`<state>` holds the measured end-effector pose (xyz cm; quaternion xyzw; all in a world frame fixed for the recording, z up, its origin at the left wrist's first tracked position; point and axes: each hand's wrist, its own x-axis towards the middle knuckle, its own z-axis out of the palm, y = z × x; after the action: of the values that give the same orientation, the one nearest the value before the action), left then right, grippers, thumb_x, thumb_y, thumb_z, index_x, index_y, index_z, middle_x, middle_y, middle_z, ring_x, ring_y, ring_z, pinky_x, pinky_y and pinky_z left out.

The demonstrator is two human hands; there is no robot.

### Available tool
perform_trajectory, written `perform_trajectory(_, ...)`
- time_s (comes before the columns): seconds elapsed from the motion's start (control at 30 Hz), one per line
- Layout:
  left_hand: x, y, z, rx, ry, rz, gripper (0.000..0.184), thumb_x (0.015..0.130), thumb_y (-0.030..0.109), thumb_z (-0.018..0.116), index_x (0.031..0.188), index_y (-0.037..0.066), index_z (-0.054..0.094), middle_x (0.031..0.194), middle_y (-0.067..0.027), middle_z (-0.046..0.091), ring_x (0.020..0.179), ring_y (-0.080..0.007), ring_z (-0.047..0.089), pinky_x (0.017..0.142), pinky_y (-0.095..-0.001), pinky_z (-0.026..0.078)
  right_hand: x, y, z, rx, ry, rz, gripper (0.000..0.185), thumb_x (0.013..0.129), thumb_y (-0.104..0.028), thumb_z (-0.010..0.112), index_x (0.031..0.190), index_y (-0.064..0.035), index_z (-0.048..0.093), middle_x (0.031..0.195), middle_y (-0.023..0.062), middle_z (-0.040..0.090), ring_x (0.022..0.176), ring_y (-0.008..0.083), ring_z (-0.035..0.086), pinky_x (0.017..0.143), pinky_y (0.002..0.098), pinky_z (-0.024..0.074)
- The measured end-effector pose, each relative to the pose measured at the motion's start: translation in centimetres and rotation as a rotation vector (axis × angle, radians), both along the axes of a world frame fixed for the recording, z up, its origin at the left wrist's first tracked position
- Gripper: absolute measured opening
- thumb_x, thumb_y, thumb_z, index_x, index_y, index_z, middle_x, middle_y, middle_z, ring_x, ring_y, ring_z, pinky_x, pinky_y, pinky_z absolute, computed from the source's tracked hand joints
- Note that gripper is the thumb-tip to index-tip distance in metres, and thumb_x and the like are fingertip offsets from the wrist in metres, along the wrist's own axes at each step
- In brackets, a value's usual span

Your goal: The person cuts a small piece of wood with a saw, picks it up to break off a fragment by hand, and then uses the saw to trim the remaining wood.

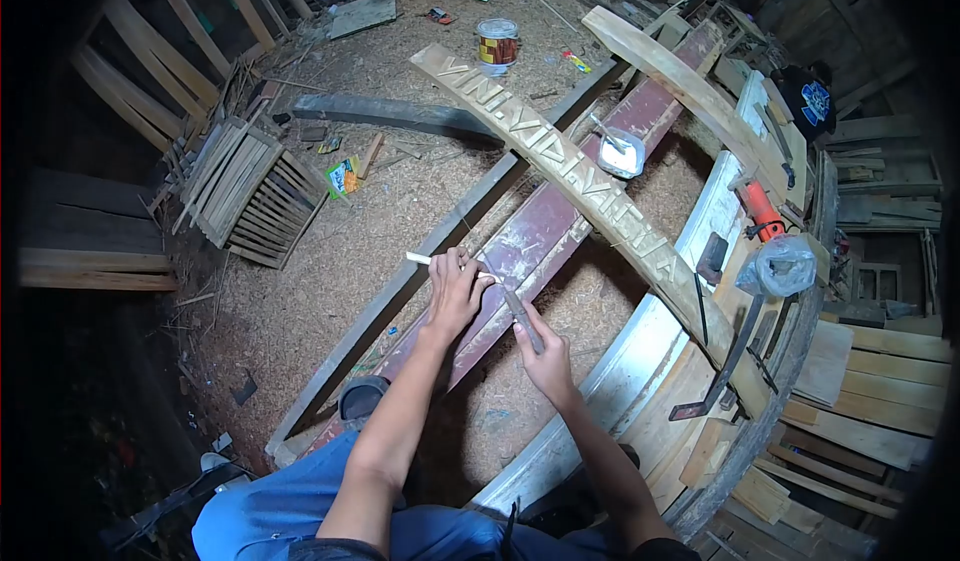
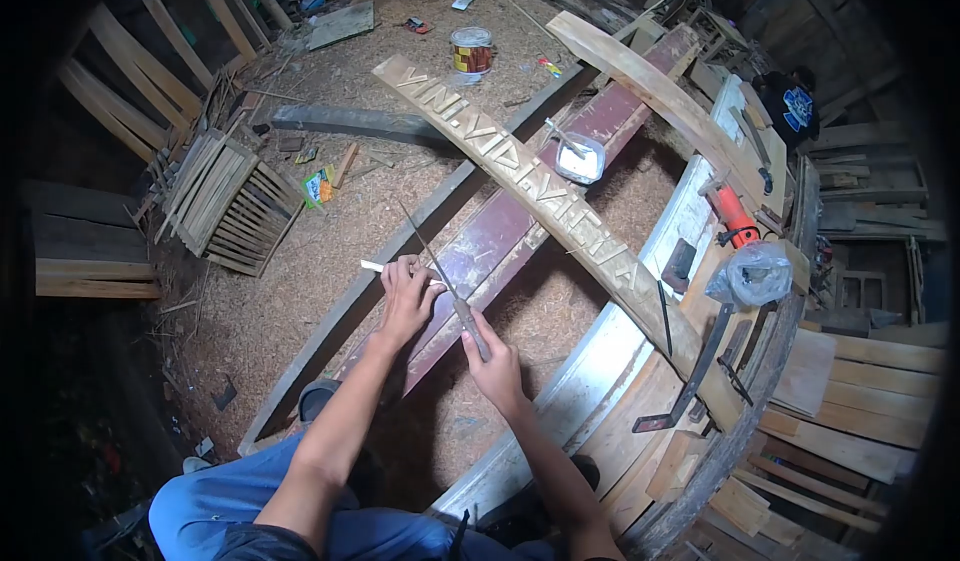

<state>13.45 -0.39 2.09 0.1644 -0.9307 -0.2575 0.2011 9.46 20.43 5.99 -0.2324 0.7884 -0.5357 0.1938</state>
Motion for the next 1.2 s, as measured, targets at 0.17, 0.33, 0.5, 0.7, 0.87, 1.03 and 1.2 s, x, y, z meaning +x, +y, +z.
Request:
perform_trajectory(0.17, -0.1, -0.2, -0.1, -0.022, -0.042, -0.016, 0.028, 0.093, 0.032, 0.071, 0.104, 0.006, 0.066, 0.11, -0.013, 0.054, 0.11, -0.0324, 0.049, 0.103, -0.0488, 0.031, -0.4, 0.3, 0.4, 0.017, 0.014, 0.02, 0.042, 0.101, -0.022, 0.066, 0.139, -0.0038, 0.062, 0.118, 0.027, 0.071, 0.11, 0.0392, 0.072, 0.088, 0.0417, 0.0571)
perform_trajectory(0.33, -1.1, -0.1, 1.7, 0.077, -0.101, -0.082, 0.022, 0.095, 0.027, 0.07, 0.106, 0.008, 0.067, 0.106, -0.0078, 0.059, 0.107, -0.0286, 0.05, 0.102, -0.048, 0.029, -1.8, 1.1, 0.9, -0.076, 0.07, 0.007, 0.041, 0.1, -0.021, 0.068, 0.138, -0.0044, 0.064, 0.11, 0.028, 0.072, 0.1, 0.0393, 0.074, 0.08, 0.0422, 0.0582)
perform_trajectory(0.5, -2.8, 0.7, 4.3, 0.058, -0.138, -0.086, 0.021, 0.097, 0.028, 0.069, 0.105, 0.009, 0.073, 0.099, -0.007, 0.065, 0.102, -0.0271, 0.053, 0.099, -0.0471, 0.03, -2.8, 1.7, 2.5, -0.002, 0.166, 0.008, 0.043, 0.099, -0.018, 0.069, 0.139, -0.0038, 0.063, 0.105, 0.0279, 0.072, 0.091, 0.0376, 0.077, 0.073, 0.0411, 0.0589)
perform_trajectory(0.7, -4.2, 3.0, 7.0, 0.031, 0.046, 0.162, 0.015, 0.095, 0.024, 0.071, 0.098, 0.01, 0.076, 0.094, -0.0022, 0.071, 0.094, -0.0242, 0.058, 0.098, -0.0451, 0.031, -1.9, -0.3, 5.0, -0.077, 0.224, -0.113, 0.044, 0.1, -0.015, 0.068, 0.141, -0.0001, 0.06, 0.103, 0.0282, 0.073, 0.092, 0.0366, 0.077, 0.074, 0.0406, 0.0597)
perform_trajectory(0.87, -4.4, 3.7, 8.7, 0.028, 0.12, 0.23, 0.014, 0.093, 0.024, 0.074, 0.096, 0.011, 0.076, 0.096, -0.0018, 0.073, 0.097, -0.0221, 0.06, 0.099, -0.0441, 0.031, -2.4, -1.4, 7.0, -0.197, 0.221, -0.178, 0.045, 0.1, -0.012, 0.066, 0.142, 0.003, 0.058, 0.104, 0.0271, 0.075, 0.094, 0.0315, 0.078, 0.074, 0.0384, 0.0602)
perform_trajectory(1.03, -4.5, 3.5, 8.5, -0.036, 0.118, 0.297, 0.015, 0.091, 0.025, 0.076, 0.096, 0.012, 0.079, 0.097, -0.0024, 0.075, 0.094, -0.0229, 0.064, 0.095, -0.0411, 0.038, -2.3, -0.8, 6.2, -0.135, 0.147, -0.19, 0.044, 0.101, -0.01, 0.065, 0.142, 0.0041, 0.058, 0.114, 0.0282, 0.073, 0.103, 0.0304, 0.076, 0.083, 0.0378, 0.0594)
perform_trajectory(1.2, -4.1, 3.7, 6.8, -0.064, 0.062, 0.345, 0.016, 0.089, 0.024, 0.076, 0.097, 0.011, 0.081, 0.093, -0.0069, 0.072, 0.09, -0.0252, 0.064, 0.087, -0.0397, 0.044, -1.2, -0.6, 3.6, -0.073, 0.161, -0.209, 0.044, 0.101, -0.015, 0.065, 0.14, 0.0054, 0.059, 0.118, 0.0292, 0.072, 0.106, 0.0335, 0.075, 0.086, 0.0383, 0.0585)
